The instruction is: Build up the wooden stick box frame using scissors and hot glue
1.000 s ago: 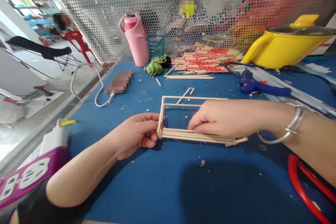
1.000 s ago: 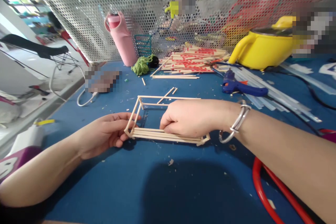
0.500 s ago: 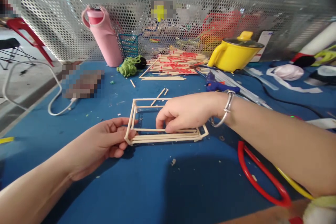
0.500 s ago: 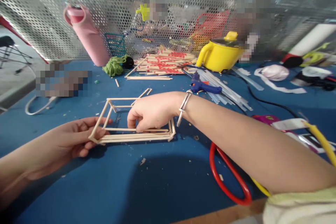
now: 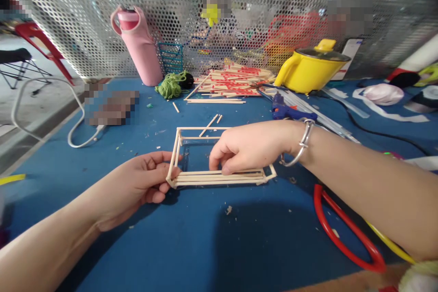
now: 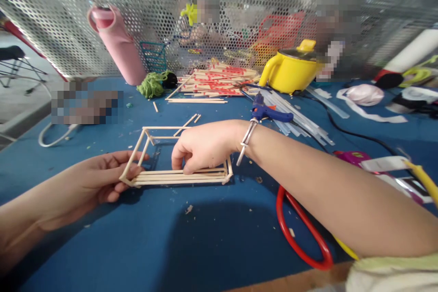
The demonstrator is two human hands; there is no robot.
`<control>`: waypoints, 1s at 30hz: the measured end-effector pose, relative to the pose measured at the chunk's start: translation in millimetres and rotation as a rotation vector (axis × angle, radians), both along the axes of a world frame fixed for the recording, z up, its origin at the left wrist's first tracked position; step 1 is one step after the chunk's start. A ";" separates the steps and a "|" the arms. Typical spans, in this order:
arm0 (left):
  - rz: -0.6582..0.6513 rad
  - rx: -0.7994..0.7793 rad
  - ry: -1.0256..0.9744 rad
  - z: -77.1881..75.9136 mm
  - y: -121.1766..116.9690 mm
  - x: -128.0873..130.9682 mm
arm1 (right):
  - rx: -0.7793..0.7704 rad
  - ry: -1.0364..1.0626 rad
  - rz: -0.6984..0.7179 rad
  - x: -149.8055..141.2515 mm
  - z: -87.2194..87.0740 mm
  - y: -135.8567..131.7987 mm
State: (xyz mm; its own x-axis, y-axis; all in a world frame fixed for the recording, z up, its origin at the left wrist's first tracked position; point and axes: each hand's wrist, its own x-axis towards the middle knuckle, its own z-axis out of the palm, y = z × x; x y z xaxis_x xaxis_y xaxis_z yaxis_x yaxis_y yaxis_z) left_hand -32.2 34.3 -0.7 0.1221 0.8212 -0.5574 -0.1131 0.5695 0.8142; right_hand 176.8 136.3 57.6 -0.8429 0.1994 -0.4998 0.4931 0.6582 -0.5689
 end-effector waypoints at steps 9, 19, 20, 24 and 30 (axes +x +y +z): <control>0.026 0.016 -0.014 3.9 0.9 3.3 | 0.015 -0.063 -0.041 -1.2 2.1 -1.7; 0.004 0.019 0.024 -0.3 -0.5 0.8 | -0.013 -0.026 -0.022 -0.5 2.3 -0.2; 0.010 0.010 0.032 -0.3 -0.7 0.8 | -0.029 -0.016 -0.017 -0.2 1.4 0.3; 0.025 -0.008 0.045 0.8 -0.5 1.7 | -0.059 -0.001 -0.006 -0.1 -0.7 1.1; 0.026 -0.008 0.039 1.0 0.4 2.9 | -0.064 0.008 -0.036 0.2 -1.6 0.6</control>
State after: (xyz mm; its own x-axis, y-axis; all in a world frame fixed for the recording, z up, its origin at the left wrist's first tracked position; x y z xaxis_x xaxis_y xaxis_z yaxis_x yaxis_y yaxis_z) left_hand -29.3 34.7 0.3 0.0793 0.8194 -0.5677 -0.0963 0.5731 0.8138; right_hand 177.1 136.9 56.0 -0.8396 0.1974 -0.5061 0.5113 0.6021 -0.6133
